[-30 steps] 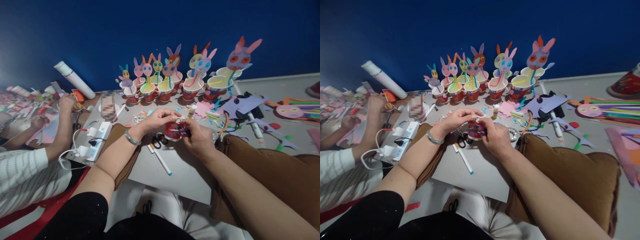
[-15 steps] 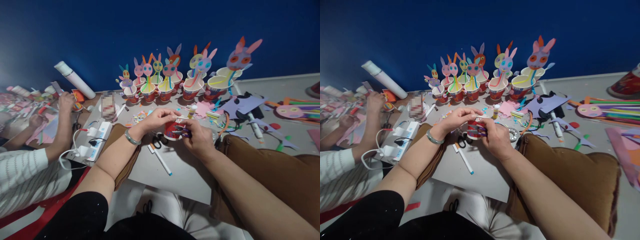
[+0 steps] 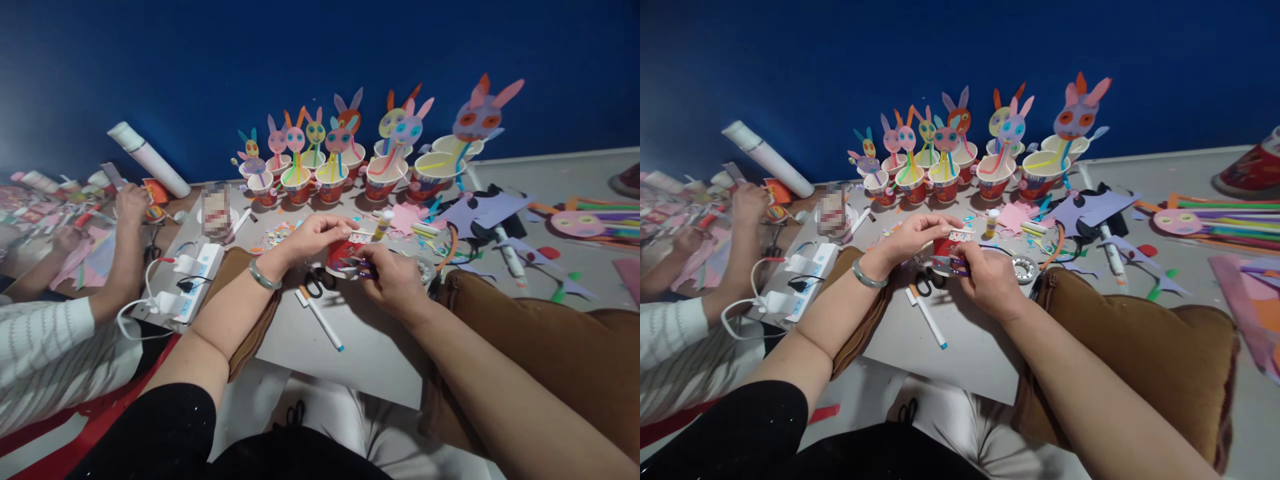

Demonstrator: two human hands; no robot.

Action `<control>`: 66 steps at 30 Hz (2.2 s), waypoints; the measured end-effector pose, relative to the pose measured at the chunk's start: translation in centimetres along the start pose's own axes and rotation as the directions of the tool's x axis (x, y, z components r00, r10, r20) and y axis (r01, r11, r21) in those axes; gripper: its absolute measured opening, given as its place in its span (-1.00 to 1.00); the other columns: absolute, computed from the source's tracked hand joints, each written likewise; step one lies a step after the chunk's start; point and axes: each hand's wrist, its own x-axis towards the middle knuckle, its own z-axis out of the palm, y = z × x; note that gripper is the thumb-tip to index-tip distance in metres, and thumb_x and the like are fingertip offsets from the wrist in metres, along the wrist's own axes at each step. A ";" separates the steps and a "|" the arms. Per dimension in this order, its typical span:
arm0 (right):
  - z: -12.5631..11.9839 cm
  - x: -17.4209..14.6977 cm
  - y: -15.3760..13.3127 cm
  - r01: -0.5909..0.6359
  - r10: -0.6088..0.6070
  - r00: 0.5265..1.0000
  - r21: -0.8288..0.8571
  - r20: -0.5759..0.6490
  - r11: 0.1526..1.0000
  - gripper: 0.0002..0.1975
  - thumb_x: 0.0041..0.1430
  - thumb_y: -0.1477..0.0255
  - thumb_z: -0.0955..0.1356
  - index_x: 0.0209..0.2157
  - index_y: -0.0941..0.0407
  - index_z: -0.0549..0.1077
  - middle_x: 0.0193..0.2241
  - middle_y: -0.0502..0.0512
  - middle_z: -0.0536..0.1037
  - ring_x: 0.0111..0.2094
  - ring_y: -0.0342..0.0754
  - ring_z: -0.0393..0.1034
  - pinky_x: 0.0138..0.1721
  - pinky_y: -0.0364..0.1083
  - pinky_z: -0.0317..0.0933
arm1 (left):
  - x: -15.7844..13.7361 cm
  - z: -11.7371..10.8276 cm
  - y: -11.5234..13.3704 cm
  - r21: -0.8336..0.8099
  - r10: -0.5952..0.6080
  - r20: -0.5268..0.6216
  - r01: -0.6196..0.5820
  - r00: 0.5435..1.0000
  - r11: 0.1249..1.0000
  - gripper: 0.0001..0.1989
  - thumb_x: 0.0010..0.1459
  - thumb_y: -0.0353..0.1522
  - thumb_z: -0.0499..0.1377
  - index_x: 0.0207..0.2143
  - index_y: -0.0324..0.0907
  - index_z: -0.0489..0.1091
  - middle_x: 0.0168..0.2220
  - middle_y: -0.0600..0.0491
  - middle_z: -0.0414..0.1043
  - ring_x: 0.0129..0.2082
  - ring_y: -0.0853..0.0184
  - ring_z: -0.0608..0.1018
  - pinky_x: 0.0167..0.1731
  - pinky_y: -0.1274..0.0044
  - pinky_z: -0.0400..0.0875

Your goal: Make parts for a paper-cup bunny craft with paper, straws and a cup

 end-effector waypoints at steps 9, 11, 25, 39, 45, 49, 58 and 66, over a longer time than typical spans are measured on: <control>-0.2 0.4 0.1 -0.201 0.201 0.979 0.006 -0.014 0.980 -0.65 0.19 0.06 0.29 -0.35 0.08 0.40 -0.61 0.00 0.44 -0.63 -0.10 0.25 -0.52 -0.14 0.02 | 0.2 -0.2 -0.4 -0.131 -0.045 -0.038 0.040 0.998 0.991 -0.56 0.04 -0.03 0.27 -0.41 -0.28 0.48 -0.20 -0.03 0.53 -0.20 0.36 0.50 -0.07 0.49 0.34; -0.3 0.4 0.0 -0.216 0.217 0.976 0.017 -0.029 0.976 -0.58 0.20 -0.02 0.27 -0.36 0.08 0.40 -0.63 -0.02 0.41 -0.64 -0.12 0.21 -0.52 -0.14 0.01 | 0.2 -0.2 -0.3 -0.160 -0.056 -0.032 0.050 0.998 0.986 -0.58 0.03 -0.05 0.28 -0.42 -0.28 0.48 -0.21 -0.03 0.54 -0.19 0.35 0.50 -0.06 0.48 0.34; -0.7 0.7 0.3 -0.171 0.163 0.981 -0.070 -0.107 0.983 -0.60 0.28 0.08 0.23 -0.33 0.12 0.46 -0.57 0.05 0.48 -0.57 -0.10 0.28 -0.48 -0.12 0.01 | 0.2 -0.4 -0.4 -0.327 -0.114 0.015 0.113 0.993 0.938 -0.61 -0.01 -0.12 0.34 -0.28 -0.27 0.55 -0.27 -0.04 0.58 -0.23 0.34 0.57 -0.09 0.48 0.37; -1.2 0.9 0.0 -0.109 0.107 0.994 -0.154 -0.025 0.982 -0.51 0.35 0.08 0.15 -0.32 0.13 0.50 -0.56 0.11 0.52 -0.54 -0.08 0.34 -0.49 -0.13 -0.04 | 0.2 -0.4 -0.5 -0.290 -0.152 -0.008 0.143 0.988 0.946 -0.63 -0.03 -0.14 0.33 -0.36 -0.29 0.50 -0.33 -0.03 0.55 -0.26 0.33 0.55 -0.11 0.47 0.38; -1.3 0.9 0.0 -0.142 0.143 0.990 -0.095 0.001 0.985 -0.54 0.34 0.09 0.16 -0.30 0.11 0.50 -0.55 0.11 0.52 -0.55 -0.07 0.33 -0.49 -0.13 -0.02 | 0.3 -0.5 -0.7 -0.272 -0.155 0.005 0.150 0.988 0.951 -0.61 -0.03 -0.12 0.33 -0.33 -0.30 0.50 -0.31 -0.06 0.55 -0.23 0.28 0.57 -0.12 0.46 0.40; -1.4 1.0 0.0 -0.153 0.155 0.988 -0.074 0.024 0.985 -0.55 0.34 0.09 0.17 -0.30 0.11 0.49 -0.56 0.11 0.51 -0.55 -0.06 0.32 -0.49 -0.12 -0.01 | 0.2 -0.5 -0.7 -0.266 -0.130 0.008 0.127 0.992 0.955 -0.64 -0.02 -0.14 0.32 -0.38 -0.29 0.49 -0.34 -0.03 0.54 -0.28 0.31 0.55 -0.16 0.47 0.40; -1.6 1.1 0.1 -0.161 0.168 0.982 -0.090 0.088 0.983 -0.55 0.32 0.08 0.17 -0.34 0.11 0.48 -0.60 0.10 0.47 -0.57 -0.05 0.30 -0.49 -0.12 -0.04 | 0.2 -0.5 -0.5 -0.289 -0.157 0.007 0.152 0.988 0.945 -0.69 -0.04 -0.19 0.34 -0.40 -0.28 0.48 -0.39 0.02 0.51 -0.33 0.38 0.52 -0.19 0.50 0.39; -1.7 1.2 -0.1 -0.173 0.193 0.973 -0.159 0.123 0.972 -0.51 0.33 0.06 0.13 -0.33 0.12 0.48 -0.59 0.12 0.48 -0.55 -0.04 0.28 -0.48 -0.12 -0.10 | 0.2 -0.5 -0.4 -0.298 -0.174 -0.004 0.165 0.985 0.940 -0.73 -0.05 -0.22 0.35 -0.42 -0.27 0.49 -0.39 0.02 0.52 -0.34 0.39 0.50 -0.21 0.53 0.38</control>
